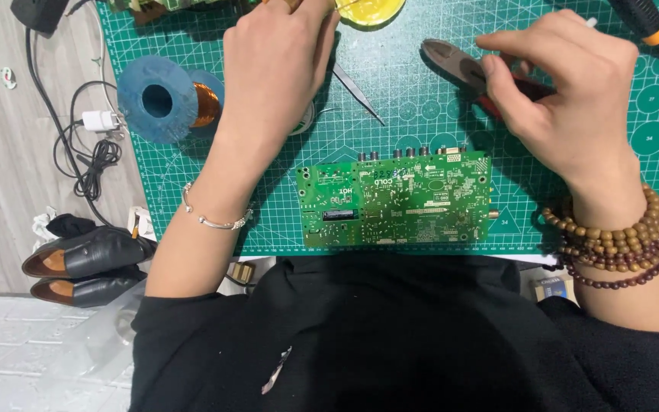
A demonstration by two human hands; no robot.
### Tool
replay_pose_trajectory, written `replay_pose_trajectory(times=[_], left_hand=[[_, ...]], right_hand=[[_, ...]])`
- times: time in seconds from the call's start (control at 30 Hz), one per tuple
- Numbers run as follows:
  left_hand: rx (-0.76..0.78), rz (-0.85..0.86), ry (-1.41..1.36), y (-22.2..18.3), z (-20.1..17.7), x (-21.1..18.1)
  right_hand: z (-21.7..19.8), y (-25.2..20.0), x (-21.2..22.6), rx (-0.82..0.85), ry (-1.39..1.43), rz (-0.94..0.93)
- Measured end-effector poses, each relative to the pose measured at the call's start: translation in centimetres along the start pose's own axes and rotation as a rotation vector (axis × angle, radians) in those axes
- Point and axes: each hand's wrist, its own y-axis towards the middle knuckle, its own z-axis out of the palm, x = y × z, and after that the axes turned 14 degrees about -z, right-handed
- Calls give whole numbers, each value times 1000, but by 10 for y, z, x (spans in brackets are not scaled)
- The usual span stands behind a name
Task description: Performing precision soldering on a circuit board using a soldering iron and solder wire
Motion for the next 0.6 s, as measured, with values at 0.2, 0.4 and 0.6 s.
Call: replay_pose_trajectory(times=[0.2, 0.4, 0.6], left_hand=[[-64, -117, -43, 2, -18, 3], [-92, -79, -172, 10, -60, 2], [265, -178, -121, -23, -74, -1]], right_hand=[[-1, 10, 9, 4, 47, 68], [9, 14, 8, 56, 81, 85], [14, 27, 23, 85, 87, 63]])
